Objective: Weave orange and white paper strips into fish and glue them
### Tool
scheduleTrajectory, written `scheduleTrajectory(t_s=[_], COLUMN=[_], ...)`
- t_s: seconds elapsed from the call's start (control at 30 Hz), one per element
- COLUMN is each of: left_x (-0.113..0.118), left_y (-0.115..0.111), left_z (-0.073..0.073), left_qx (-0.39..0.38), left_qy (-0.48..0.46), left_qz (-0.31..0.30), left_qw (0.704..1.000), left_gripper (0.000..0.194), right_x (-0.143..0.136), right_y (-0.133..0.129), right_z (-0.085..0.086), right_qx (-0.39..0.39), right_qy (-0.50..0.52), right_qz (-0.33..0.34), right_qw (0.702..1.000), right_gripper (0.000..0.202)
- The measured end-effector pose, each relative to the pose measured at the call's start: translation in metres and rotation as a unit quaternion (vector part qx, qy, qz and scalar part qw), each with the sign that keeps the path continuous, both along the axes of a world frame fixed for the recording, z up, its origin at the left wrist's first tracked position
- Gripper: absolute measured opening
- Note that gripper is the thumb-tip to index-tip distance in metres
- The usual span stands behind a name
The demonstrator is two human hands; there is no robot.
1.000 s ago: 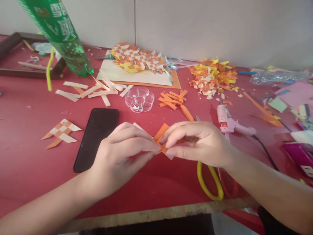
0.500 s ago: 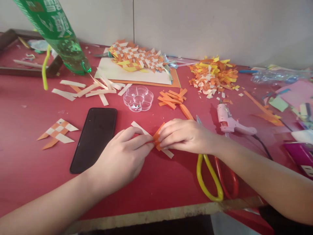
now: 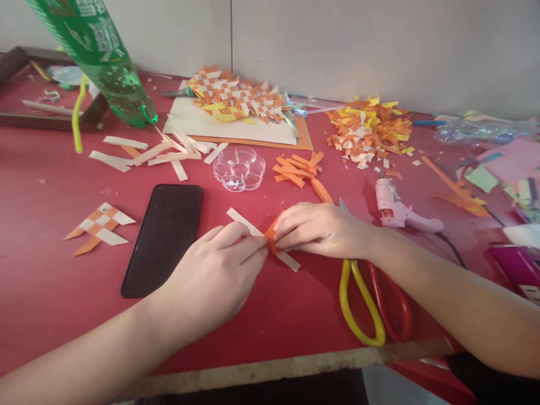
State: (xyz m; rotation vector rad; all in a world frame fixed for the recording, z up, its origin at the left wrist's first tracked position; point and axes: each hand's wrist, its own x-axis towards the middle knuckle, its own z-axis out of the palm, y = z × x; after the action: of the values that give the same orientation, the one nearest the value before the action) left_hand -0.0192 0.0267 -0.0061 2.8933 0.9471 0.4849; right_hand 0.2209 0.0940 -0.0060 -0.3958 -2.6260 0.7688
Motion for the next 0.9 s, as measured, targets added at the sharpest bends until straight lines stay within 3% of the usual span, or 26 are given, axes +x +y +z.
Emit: scheduleTrajectory(t_s=[0.47, 0.9], left_x=[-0.0006, 0.0001], left_y=[0.0035, 0.0043], left_z=[-0.0005, -0.0001], left_qx=[-0.015, -0.015], left_qy=[-0.022, -0.047], left_qz=[-0.011, -0.015], left_qw=[1.000, 0.999], left_gripper=[0.023, 0.023], right_x=[0.0003, -0.0022], right_y=[-0.0018, -0.0021], right_z=[0.0068, 0.0101], right_qx=[0.055, 0.053], right_qy=[-0.058, -0.081], right_qz=[0.025, 0.025], right_qw=[0.997, 0.995], right_gripper=[0.023, 0.024])
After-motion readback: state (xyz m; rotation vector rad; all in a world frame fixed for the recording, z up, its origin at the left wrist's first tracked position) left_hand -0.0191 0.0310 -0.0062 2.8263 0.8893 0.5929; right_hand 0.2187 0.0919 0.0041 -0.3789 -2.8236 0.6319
